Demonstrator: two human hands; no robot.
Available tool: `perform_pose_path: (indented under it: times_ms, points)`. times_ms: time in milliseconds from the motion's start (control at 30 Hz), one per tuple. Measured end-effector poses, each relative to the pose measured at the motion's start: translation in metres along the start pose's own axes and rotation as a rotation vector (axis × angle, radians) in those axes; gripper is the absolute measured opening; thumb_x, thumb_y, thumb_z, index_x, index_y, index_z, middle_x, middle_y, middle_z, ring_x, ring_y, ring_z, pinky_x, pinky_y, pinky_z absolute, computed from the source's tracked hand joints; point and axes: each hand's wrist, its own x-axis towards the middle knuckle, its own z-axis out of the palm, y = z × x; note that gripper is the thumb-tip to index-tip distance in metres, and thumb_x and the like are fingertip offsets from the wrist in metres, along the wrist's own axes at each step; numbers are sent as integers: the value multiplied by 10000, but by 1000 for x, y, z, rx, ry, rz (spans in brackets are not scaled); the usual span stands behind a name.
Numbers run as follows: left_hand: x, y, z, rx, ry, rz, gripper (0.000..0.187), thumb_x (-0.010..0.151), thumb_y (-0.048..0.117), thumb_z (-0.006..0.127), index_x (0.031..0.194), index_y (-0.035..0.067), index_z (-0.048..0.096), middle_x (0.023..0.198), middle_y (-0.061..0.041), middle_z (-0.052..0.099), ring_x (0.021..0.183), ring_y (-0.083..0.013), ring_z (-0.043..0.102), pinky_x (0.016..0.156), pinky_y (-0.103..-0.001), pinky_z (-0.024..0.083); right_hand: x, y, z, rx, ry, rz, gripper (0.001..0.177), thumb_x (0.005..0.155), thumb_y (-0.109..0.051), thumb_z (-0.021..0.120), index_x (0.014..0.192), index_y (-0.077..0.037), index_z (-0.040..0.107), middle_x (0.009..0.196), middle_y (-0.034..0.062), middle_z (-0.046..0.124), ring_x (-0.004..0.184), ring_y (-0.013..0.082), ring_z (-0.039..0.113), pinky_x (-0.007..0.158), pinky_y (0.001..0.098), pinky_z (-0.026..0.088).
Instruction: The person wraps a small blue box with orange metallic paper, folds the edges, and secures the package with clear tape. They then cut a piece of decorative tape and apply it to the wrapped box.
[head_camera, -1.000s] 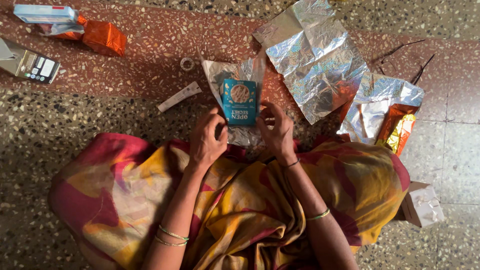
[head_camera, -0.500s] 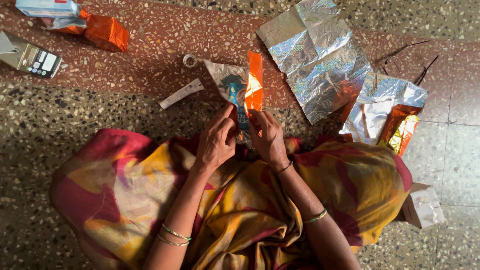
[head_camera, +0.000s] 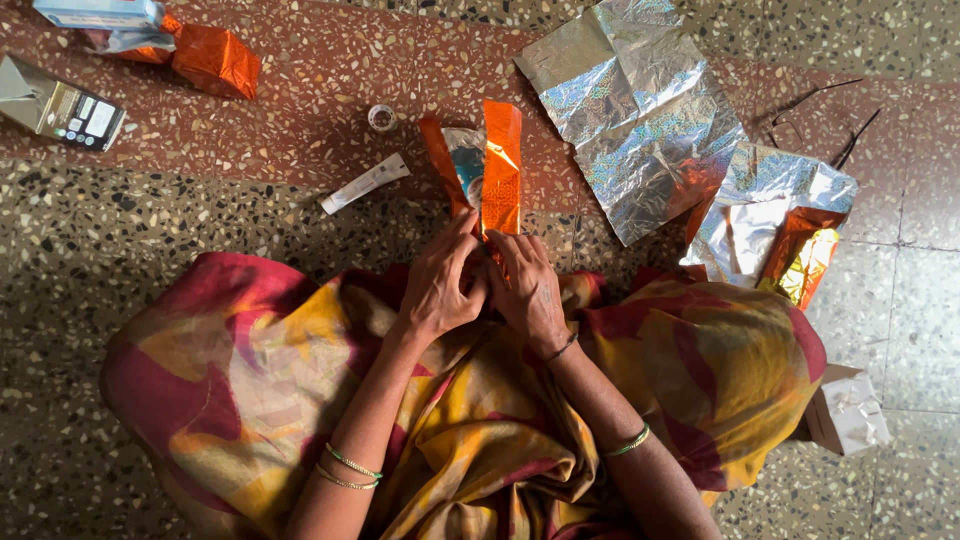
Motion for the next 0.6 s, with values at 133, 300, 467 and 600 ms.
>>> perform_pose_path:
  times_ms: [133, 300, 467, 600]
  points:
    - [5, 10, 6, -133, 29, -49, 611, 844, 192, 676, 1353, -94, 498, 1507, -302, 487, 1367, -411, 541, 1127, -449, 471, 3, 11, -2, -26, -21, 2, 435, 829, -49, 684, 1260, -8, 640, 1057, 149, 684, 978, 353, 621, 906, 436, 504]
    - [23, 44, 34, -413, -45, -322, 643, 919, 410, 661, 1407, 19, 509, 1316, -224, 654, 1150, -338, 711, 985, -414, 573, 12, 39, -21, -2, 44, 93, 449, 780, -112, 735, 1211, -11, 665, 1061, 158, 704, 999, 348, 643, 899, 434, 511]
    - [40, 66, 60, -437, 99, -175, 529, 1075, 432, 589, 1379, 4, 524, 1495, -359, 443, 1235, -466, 593, 994, -468, 522, 23, 55, -52, 9, -9, -9, 427, 813, -94, 705, 1231, -16, 663, 1151, 142, 721, 1071, 304, 690, 1062, 468, 485]
    - [47, 65, 63, -506, 47, -350, 518, 1056, 456, 523, 1336, 21, 540, 1344, -292, 562, 1096, -395, 676, 914, -449, 543, 26, 51, -62, -36, -72, -54, 463, 775, -105, 722, 1219, 5, 652, 1134, 170, 696, 1061, 365, 638, 937, 451, 514]
